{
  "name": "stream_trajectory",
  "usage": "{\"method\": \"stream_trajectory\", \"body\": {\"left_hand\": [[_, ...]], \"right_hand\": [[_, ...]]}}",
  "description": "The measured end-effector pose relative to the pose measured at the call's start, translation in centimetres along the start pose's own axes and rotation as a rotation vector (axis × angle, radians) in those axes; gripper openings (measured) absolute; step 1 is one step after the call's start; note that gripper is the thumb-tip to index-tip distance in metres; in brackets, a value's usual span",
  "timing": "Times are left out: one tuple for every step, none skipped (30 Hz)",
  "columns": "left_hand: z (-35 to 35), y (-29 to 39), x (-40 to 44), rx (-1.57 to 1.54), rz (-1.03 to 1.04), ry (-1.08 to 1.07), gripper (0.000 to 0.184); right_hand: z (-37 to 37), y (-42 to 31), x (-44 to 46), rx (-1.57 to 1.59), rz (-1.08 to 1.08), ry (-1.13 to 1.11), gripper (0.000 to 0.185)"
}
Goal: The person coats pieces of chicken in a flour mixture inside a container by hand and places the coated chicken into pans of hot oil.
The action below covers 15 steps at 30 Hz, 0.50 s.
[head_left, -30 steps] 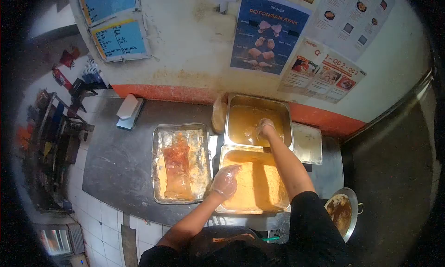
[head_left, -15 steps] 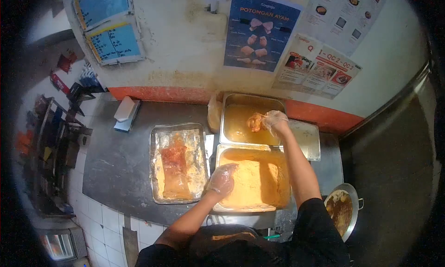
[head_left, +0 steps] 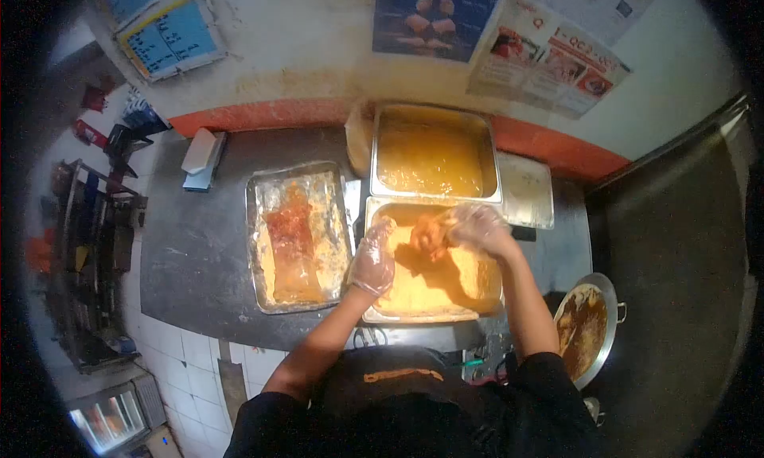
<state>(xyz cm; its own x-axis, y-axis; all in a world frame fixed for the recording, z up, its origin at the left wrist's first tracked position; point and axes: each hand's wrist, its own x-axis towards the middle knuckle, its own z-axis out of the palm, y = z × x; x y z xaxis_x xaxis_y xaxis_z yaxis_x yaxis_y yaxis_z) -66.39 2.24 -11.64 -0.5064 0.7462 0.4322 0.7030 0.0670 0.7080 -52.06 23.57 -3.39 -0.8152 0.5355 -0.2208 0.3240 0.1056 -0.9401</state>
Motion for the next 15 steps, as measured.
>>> {"method": "stream_trajectory", "body": {"left_hand": [[-0.3, 0.3, 0.2, -0.045, -0.044, -0.013, 0.049], [-0.4, 0.5, 0.4, -0.089, -0.083, -0.023, 0.048], [-0.2, 0.5, 0.4, -0.09, -0.08, -0.034, 0.048], [0.2, 0.2, 0.5, -0.018, -0.047, -0.091, 0.046], [0.5, 0.0, 0.5, 0.057, -0.014, -0.146, 0.044], [1.0, 0.0, 0.5, 0.066, 0.013, -0.2, 0.041], [1.4, 0.2, 0.5, 0.069, 0.016, -0.204, 0.041], [1.9, 0.6, 0.7, 0.182, -0.003, -0.309, 0.04], [2.5, 1.0, 1.1, 0.296, -0.021, -0.414, 0.04], [3.6, 1.6, 2.7, 0.301, -0.342, -0.525, 0.036], [5.1, 0.5, 3.6, 0.305, -0.337, -0.534, 0.036], [7.6, -1.8, 4.0, 0.414, -0.311, -0.756, 0.032], [9.5, -3.7, 4.2, 0.522, -0.279, -0.976, 0.029], [10.5, -4.7, 4.3, 0.524, -0.272, -0.985, 0.029], [11.5, -5.6, 4.1, 0.427, -0.3, -0.949, 0.026]], "right_hand": [[0.9, 0.6, -1.2, -0.216, 0.021, -0.087, 0.027], [1.6, 1.7, -1.9, -0.207, 0.029, -0.08, 0.027], [2.4, 3.4, -2.3, -0.146, 0.052, -0.059, 0.029], [2.8, 5.1, -2.2, -0.086, 0.073, -0.038, 0.032], [2.9, 6.8, -1.7, -0.08, 0.073, -0.031, 0.032], [2.9, 8.8, -1.1, -0.26, 0.065, 0.11, 0.023], [2.9, 10.0, -0.7, -0.44, 0.058, 0.249, 0.016], [3.2, 10.2, 0.0, -0.435, 0.06, 0.251, 0.016], [3.7, 10.4, 1.1, -0.68, 0.212, 0.234, 0.021], [4.4, 10.3, 1.9, -0.923, 0.366, 0.213, 0.026], [5.6, 9.3, 2.2, -0.914, 0.372, 0.216, 0.026], [7.0, 7.7, 2.3, -1.001, 0.371, 0.116, 0.023], [7.6, 6.9, 2.1, -1.087, 0.369, 0.015, 0.02], [7.8, 8.8, 2.4, -1.08, 0.378, 0.019, 0.02], [8.3, 12.4, 3.2, -0.975, 0.277, -0.026, 0.02]]}}
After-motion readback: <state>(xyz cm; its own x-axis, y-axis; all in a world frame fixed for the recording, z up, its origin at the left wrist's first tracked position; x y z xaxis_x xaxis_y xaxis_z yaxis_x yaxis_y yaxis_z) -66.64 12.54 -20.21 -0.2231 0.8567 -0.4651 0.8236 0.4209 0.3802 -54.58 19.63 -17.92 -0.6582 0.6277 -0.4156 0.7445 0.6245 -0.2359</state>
